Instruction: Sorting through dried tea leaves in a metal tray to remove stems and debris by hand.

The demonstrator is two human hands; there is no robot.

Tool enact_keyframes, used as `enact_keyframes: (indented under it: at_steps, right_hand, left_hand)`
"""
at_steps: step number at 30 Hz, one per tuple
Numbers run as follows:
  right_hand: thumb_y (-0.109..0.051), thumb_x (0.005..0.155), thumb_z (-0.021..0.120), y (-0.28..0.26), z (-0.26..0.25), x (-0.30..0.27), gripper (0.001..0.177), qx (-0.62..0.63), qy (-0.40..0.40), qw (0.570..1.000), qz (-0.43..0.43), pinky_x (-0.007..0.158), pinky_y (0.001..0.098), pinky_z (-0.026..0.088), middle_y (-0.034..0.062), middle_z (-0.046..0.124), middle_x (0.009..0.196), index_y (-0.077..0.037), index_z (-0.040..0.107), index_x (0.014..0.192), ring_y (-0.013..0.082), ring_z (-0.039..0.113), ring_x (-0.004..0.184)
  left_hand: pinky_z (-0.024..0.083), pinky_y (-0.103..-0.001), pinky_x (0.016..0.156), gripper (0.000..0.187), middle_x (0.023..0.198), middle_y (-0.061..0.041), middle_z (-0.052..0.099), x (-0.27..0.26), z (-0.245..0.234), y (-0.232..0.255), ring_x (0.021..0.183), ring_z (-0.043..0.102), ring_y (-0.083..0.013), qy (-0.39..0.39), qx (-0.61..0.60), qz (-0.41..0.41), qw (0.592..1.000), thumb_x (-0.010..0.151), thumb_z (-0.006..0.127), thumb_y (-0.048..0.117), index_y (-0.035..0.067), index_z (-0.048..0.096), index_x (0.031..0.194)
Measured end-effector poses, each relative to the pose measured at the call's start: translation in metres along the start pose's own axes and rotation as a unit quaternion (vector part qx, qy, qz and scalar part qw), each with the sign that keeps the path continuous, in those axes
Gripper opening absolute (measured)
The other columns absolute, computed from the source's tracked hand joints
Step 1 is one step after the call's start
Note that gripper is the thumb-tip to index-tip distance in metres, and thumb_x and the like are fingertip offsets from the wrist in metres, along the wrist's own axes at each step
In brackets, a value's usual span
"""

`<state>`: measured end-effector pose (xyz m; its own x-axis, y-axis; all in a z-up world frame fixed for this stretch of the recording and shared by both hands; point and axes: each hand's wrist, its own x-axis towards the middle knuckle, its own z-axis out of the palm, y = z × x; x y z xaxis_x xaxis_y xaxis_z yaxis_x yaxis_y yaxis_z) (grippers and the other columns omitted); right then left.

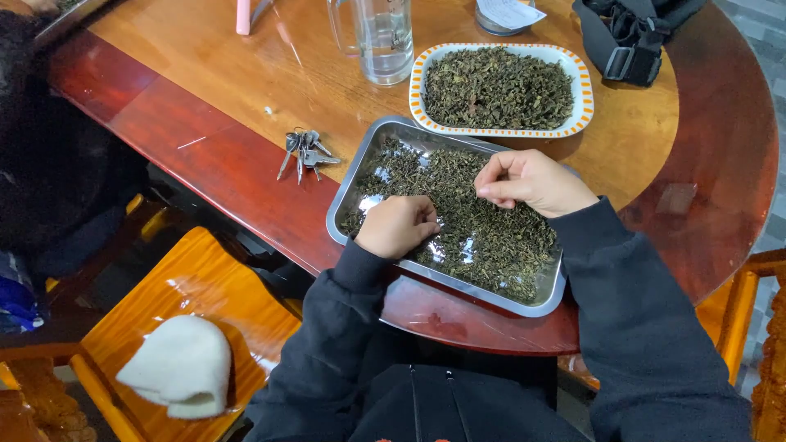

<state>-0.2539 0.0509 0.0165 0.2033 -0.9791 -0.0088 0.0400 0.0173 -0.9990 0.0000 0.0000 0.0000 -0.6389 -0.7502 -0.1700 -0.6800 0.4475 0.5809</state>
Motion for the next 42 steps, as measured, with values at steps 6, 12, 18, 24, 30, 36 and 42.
enact_keyframes:
  at_steps: [6,12,18,24,30,36,42]
  right_hand:
    - [0.005,0.091,0.067,-0.013,0.012,-0.003,0.007,0.046,-0.025,0.998,0.02,0.053,0.02,0.041,0.0133,0.061,0.086,0.007,0.061,0.093,0.0084,0.051,0.07]
    - [0.01,0.093,0.051,-0.027,0.025,-0.003,0.011,0.044,-0.02,0.998,0.047,0.052,0.0205,0.04,0.012,0.061,0.083,0.001,0.056,0.097,0.0103,0.051,0.065]
    - [-0.005,0.094,0.065,-0.055,0.061,-0.008,0.009,-0.307,-0.051,0.95,0.033,0.061,0.0288,0.046,0.0019,0.065,0.07,-0.002,0.074,0.095,0.0112,0.054,0.065]
    - [-0.015,0.086,0.074,-0.041,0.067,-0.003,0.012,-0.505,-0.052,0.861,0.025,0.062,0.039,0.048,-0.001,0.05,0.055,-0.015,0.074,0.098,0.0204,0.055,0.057]
    - [-0.009,0.091,0.069,-0.048,0.063,-0.004,0.009,-0.512,-0.037,0.857,0.046,0.061,0.0295,0.05,-0.0085,0.053,0.051,-0.012,0.072,0.083,0.0127,0.053,0.053]
    - [-0.007,0.087,0.074,-0.055,0.046,-0.008,0.006,-0.353,-0.017,0.935,0.044,0.065,0.0312,0.048,-0.0042,0.048,0.056,-0.006,0.074,0.081,0.013,0.052,0.06]
    - [-0.009,0.093,0.072,-0.029,0.022,0.001,0.011,-0.247,0.001,0.969,0.031,0.054,0.0247,0.043,-0.0013,0.056,0.064,0.0,0.069,0.087,0.0086,0.05,0.063]
  left_hand:
    - [0.058,-0.047,0.078,0.013,0.075,-0.002,0.074,0.004,0.007,-0.005,0.085,0.074,-0.0333,0.018,-0.011,0.0,1.0,0.083,0.073,0.033,0.021,0.073,0.09]
    - [0.055,-0.038,0.071,0.011,0.062,-0.002,0.063,0.004,0.003,-0.022,0.066,0.067,-0.0233,0.104,-0.214,0.009,0.971,0.09,0.068,0.028,0.017,0.07,0.093]
    - [0.045,-0.025,0.063,0.016,0.058,0.007,0.051,0.007,0.008,-0.032,0.063,0.051,-0.0084,0.152,-0.378,0.061,0.911,0.102,0.063,0.029,0.014,0.067,0.096]
    - [0.043,-0.022,0.063,0.024,0.058,0.005,0.053,0.001,0.001,-0.025,0.061,0.049,-0.0081,0.162,-0.414,0.069,0.893,0.103,0.063,0.032,0.01,0.066,0.093]
    - [0.044,-0.025,0.06,0.021,0.056,0.002,0.054,0.006,0.008,-0.031,0.059,0.052,-0.0109,0.177,-0.353,0.059,0.917,0.1,0.068,0.03,0.01,0.067,0.092]
    - [0.05,-0.031,0.065,0.01,0.058,0.0,0.06,-0.004,0.0,-0.019,0.058,0.06,-0.0182,0.17,-0.3,0.058,0.937,0.093,0.074,0.017,0.013,0.071,0.101]
    - [0.054,-0.048,0.073,0.011,0.069,-0.011,0.07,-0.022,-0.012,0.012,0.073,0.069,-0.0374,0.048,-0.135,0.128,0.981,0.089,0.069,0.018,0.015,0.072,0.099]
